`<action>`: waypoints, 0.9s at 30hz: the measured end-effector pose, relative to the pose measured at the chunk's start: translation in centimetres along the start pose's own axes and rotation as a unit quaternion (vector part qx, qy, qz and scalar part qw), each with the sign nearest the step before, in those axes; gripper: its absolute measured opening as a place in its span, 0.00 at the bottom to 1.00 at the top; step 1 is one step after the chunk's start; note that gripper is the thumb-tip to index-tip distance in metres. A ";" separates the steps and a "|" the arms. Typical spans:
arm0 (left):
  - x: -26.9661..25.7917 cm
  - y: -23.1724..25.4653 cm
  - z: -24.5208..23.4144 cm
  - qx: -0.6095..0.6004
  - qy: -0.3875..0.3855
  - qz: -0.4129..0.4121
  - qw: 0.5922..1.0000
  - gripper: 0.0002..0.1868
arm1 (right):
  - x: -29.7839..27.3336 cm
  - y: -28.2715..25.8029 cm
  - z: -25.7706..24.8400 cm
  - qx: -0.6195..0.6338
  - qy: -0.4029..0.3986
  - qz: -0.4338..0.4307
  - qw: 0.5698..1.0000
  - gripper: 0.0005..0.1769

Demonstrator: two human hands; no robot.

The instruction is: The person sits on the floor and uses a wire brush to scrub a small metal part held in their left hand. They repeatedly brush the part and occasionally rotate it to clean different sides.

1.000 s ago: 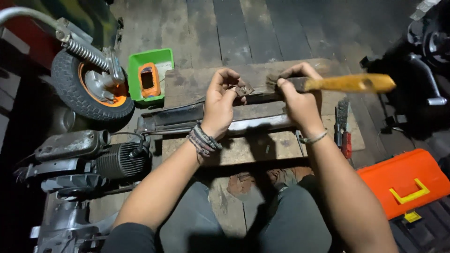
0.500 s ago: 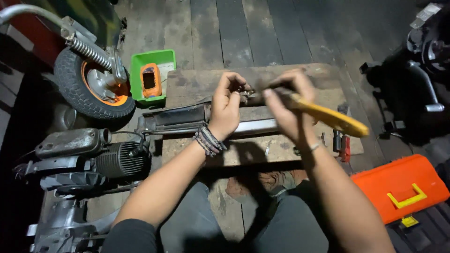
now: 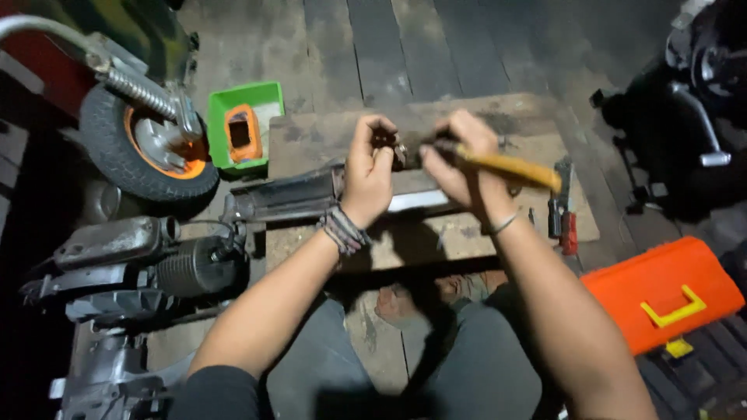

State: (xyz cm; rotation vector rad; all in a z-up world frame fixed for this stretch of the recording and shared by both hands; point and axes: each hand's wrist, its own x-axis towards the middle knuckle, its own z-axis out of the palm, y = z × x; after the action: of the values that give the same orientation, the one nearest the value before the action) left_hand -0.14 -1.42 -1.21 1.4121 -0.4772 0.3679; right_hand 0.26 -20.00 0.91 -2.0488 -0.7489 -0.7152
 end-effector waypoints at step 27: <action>2.1 -7.5 3.8 -0.027 -0.082 -0.318 0.944 0.11 | -17.4 11.4 0.8 -0.430 -0.407 0.174 0.787 0.17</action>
State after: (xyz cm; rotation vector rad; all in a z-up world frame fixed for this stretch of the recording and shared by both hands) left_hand 5.16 -6.20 -6.14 1.4649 -0.1416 -0.2860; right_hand -2.93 -29.17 -17.47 -3.3035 -0.4622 0.1715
